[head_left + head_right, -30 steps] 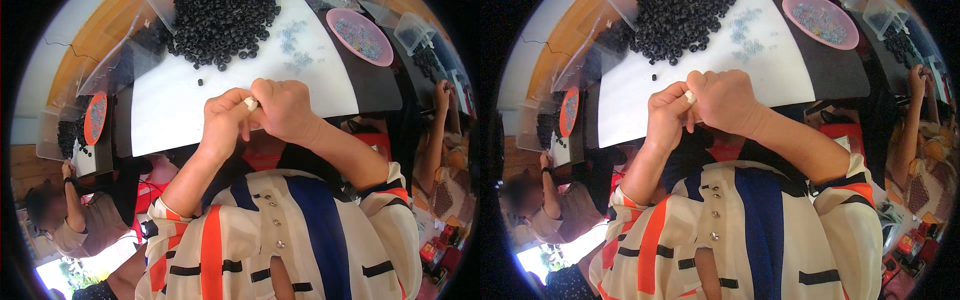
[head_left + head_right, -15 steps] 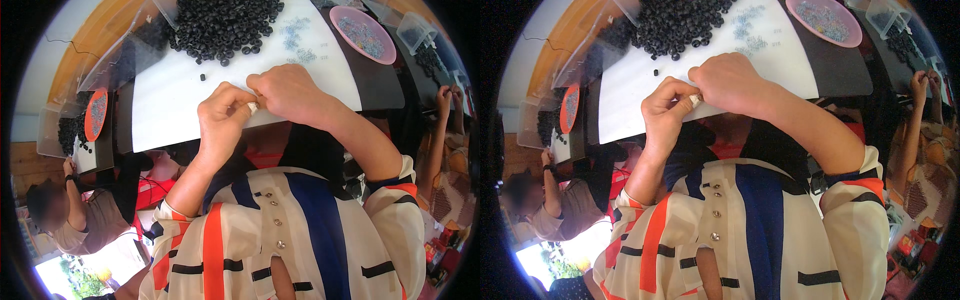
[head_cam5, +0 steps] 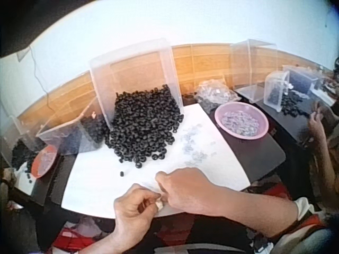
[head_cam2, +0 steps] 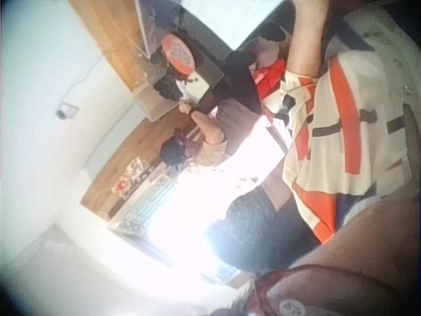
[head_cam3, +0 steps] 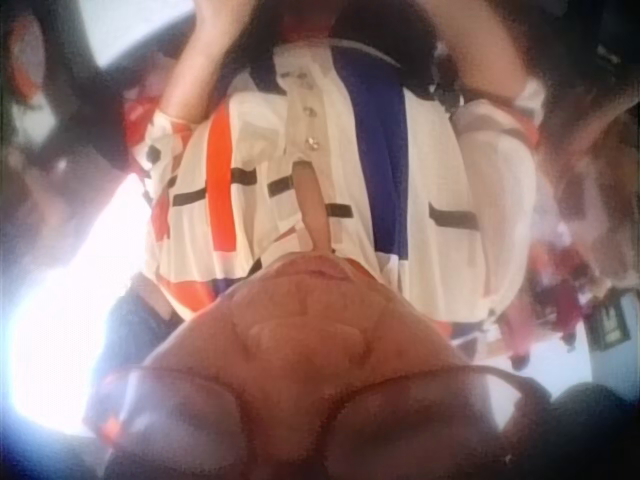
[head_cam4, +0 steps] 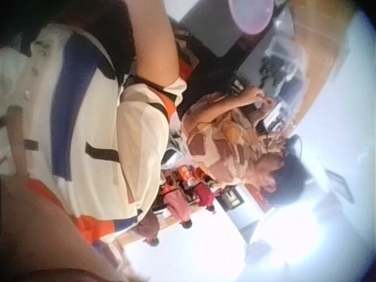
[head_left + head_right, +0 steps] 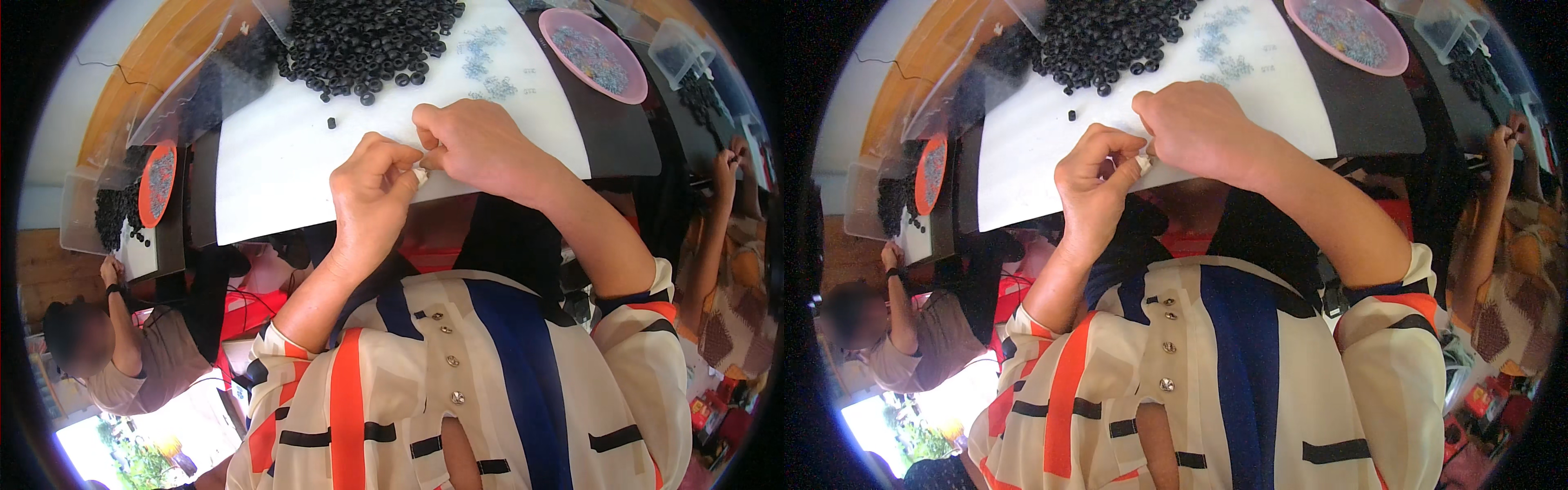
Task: The person assembles small components by inserting metal pins into plastic caps by hand.
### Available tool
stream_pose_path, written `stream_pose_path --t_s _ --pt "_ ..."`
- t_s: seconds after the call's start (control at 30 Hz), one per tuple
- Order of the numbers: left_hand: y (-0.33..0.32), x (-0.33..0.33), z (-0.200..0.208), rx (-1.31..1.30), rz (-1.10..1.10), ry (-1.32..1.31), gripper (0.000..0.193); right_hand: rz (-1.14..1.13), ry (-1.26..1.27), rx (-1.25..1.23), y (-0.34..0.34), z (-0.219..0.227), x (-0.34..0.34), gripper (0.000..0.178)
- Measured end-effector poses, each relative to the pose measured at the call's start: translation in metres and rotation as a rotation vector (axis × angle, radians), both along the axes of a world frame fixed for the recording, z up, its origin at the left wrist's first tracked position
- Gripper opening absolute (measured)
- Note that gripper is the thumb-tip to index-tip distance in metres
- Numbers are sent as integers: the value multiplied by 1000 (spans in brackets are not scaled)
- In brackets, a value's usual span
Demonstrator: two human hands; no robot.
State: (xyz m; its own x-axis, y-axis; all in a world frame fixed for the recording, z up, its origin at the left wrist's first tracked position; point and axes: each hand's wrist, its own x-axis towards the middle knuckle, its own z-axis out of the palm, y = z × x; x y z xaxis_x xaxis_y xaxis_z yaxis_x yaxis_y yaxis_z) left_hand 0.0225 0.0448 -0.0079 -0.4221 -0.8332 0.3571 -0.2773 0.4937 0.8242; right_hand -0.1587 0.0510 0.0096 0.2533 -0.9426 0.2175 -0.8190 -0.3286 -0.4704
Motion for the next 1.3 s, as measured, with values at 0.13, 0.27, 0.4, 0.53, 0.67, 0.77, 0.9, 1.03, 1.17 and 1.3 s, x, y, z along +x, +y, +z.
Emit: stream_pose_path --t_s 0.13,0.27,0.4,0.53,0.67,0.77,0.9,1.03,1.17,1.3 --pt "1 -3 2 -44 -11 -46 20 24 -63 -35 3 -4 -6 14" --pt "2 -4 3 -42 2 -76 21 -8 -18 -77 4 -5 -2 14" --pt "3 -4 -1 37 -25 41 22 -15 93 -56 9 -2 2 13" --pt "1 -4 -5 88 -62 49 22 -18 101 -189 16 -10 3 14" --pt "1 -3 -6 122 -40 41 24 -61 48 -209 19 -11 5 15" --pt "0 -2 -4 65 -84 -10 24 -68 -1 -214 21 -12 5 16" --pt "0 -2 -1 -6 -86 -53 26 -86 -20 -181 25 -9 6 16" --pt "-1 -3 -5 -117 -106 -66 29 -63 -36 -180 29 -8 3 14" --pt "0 -4 -8 -236 -101 -143 30 -35 -24 -161 33 -5 0 13" --pt "-1 -10 -7 -281 -102 -127 25 -43 -14 -209 34 -7 -2 13"
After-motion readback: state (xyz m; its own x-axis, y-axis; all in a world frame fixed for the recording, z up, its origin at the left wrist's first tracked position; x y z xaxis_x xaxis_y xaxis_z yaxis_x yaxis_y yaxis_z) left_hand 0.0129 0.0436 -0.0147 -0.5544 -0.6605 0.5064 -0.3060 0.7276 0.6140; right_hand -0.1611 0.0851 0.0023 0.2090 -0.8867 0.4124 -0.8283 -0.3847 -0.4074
